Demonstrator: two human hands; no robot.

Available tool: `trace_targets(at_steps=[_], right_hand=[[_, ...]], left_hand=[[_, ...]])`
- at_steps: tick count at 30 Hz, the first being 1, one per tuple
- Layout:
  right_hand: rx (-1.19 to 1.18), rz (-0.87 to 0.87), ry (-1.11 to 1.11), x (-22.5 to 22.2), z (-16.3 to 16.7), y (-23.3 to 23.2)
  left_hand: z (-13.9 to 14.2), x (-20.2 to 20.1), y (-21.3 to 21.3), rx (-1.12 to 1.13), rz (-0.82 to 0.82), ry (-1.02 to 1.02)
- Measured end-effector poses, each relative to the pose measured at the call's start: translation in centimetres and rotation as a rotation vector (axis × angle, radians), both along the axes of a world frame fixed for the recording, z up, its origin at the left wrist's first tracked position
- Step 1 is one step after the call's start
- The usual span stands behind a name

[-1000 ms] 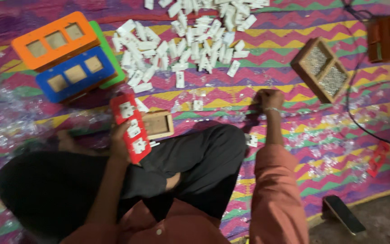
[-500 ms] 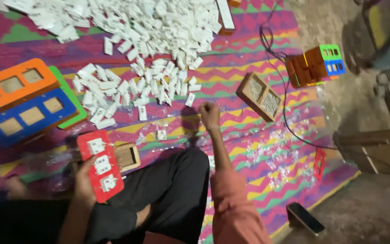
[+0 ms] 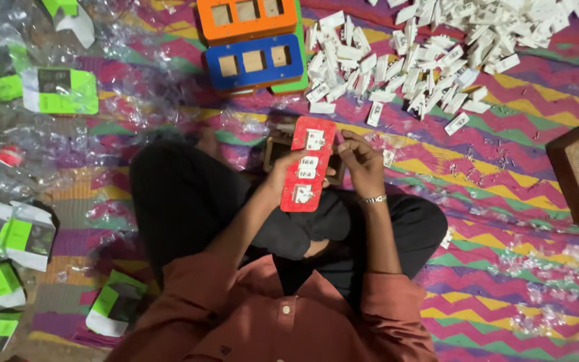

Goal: The person sits on a floor mat and assembles electrical switch plates, picking white plastic switch modules from a pile and pressing them into colored plastic frames. They take screws from a wooden box and use a hand tool to tighten the modules into the frames, working on one frame at a time.

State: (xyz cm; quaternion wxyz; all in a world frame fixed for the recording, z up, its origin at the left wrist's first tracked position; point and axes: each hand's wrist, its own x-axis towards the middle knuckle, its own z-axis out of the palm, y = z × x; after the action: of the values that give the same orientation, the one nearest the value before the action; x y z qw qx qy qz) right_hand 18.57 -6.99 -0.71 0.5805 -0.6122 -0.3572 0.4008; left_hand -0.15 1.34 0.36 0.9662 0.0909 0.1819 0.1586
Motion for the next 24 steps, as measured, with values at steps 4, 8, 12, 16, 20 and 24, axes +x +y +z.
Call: trace_targets(at_steps=[4,8,12,16,20,24], right_hand=[[-0.004,-0.062,0.155,-1.0,0.0,-0.1],[-0.108,-0.114,0.190,-1.8,0.6,0.1],[-0.194,-0.127,0.208,-2.2,0.7,0.1],[-0.232,-0.134,0.109,-1.8,0.0,0.5],[-0.045,-0.120,0.003,-1.9,-0.6,1.1],[-0.076,-0.145,-0.028,-3.0,0.1,1.0]], left_hand=[[0.2,0.1,-0.1,-0.008,-0.010,0.066],[-0.5,0.0,-0.4,-0.035,-0.008,0.111],[-1.4,0.2,-0.6,-0.048,-0.015,0.104],[-2.3,0.9,-0.7,-0.090,0.014,0.145],[-2.6,1.0,-0.5,-0.054,0.017,0.204],[-2.7,0.4,-0.5,0.029,-0.031,0.268]])
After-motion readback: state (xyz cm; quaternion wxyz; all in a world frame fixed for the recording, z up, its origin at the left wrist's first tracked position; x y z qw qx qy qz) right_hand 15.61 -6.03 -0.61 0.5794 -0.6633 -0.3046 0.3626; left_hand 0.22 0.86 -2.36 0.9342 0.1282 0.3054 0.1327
